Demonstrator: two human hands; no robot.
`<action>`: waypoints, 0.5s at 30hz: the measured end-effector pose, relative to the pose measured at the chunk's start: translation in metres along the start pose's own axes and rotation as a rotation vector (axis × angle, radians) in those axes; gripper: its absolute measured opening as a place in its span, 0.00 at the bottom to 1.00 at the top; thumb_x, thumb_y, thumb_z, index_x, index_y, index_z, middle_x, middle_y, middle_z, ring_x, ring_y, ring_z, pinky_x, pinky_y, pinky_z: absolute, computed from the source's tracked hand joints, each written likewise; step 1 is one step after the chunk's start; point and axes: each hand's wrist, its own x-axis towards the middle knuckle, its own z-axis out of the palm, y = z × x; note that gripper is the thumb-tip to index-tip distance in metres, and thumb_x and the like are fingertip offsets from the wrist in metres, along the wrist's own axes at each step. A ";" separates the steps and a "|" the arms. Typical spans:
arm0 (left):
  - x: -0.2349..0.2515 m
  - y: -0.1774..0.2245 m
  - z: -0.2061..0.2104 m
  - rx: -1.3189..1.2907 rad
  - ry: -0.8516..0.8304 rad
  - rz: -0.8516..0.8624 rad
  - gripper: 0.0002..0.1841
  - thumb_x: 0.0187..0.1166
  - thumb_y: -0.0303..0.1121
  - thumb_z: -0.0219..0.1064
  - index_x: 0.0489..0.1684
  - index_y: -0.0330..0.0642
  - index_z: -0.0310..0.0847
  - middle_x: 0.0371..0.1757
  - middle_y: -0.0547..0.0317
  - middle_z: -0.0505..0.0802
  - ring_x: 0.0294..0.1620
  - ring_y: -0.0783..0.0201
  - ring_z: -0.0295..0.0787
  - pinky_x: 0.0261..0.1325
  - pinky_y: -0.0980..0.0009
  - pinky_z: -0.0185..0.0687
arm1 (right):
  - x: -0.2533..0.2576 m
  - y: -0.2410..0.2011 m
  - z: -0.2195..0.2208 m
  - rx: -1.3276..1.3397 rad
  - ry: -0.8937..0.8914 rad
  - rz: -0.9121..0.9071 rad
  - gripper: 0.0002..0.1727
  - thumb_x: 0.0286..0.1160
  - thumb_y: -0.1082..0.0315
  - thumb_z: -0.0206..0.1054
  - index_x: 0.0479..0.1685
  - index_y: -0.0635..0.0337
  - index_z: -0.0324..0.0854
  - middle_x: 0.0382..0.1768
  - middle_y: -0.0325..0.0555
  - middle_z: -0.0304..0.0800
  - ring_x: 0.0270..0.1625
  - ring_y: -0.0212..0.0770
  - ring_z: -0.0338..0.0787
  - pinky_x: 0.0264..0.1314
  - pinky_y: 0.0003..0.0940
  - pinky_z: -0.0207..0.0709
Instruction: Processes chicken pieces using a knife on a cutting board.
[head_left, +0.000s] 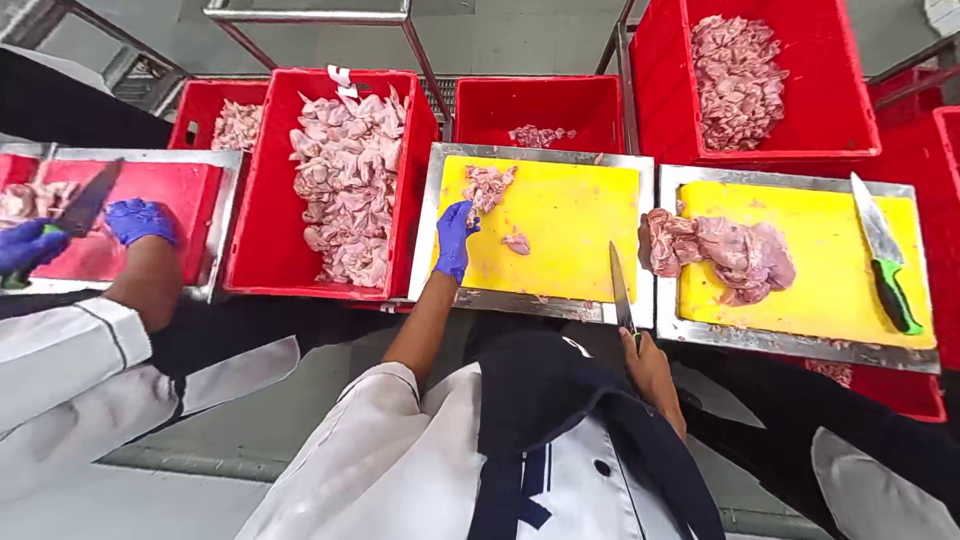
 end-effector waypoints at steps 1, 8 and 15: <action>0.007 -0.002 -0.003 0.040 0.045 0.062 0.16 0.91 0.34 0.59 0.66 0.31 0.79 0.55 0.44 0.89 0.47 0.59 0.90 0.51 0.62 0.89 | -0.002 -0.007 0.001 -0.027 0.023 0.020 0.33 0.93 0.43 0.51 0.61 0.72 0.78 0.39 0.70 0.88 0.47 0.69 0.91 0.52 0.67 0.79; 0.069 -0.014 0.005 0.436 -0.079 0.415 0.30 0.85 0.42 0.67 0.86 0.44 0.69 0.85 0.50 0.78 0.85 0.52 0.74 0.86 0.50 0.69 | 0.016 -0.103 0.010 -0.064 0.081 -0.146 0.33 0.92 0.44 0.53 0.64 0.72 0.76 0.39 0.68 0.89 0.46 0.68 0.92 0.50 0.66 0.82; 0.096 -0.010 0.026 0.721 -0.173 0.582 0.23 0.83 0.51 0.67 0.70 0.50 0.87 0.75 0.51 0.86 0.83 0.49 0.75 0.85 0.46 0.67 | 0.058 -0.248 0.037 -0.259 0.069 -0.194 0.28 0.93 0.52 0.52 0.75 0.68 0.69 0.51 0.65 0.90 0.57 0.65 0.92 0.58 0.61 0.84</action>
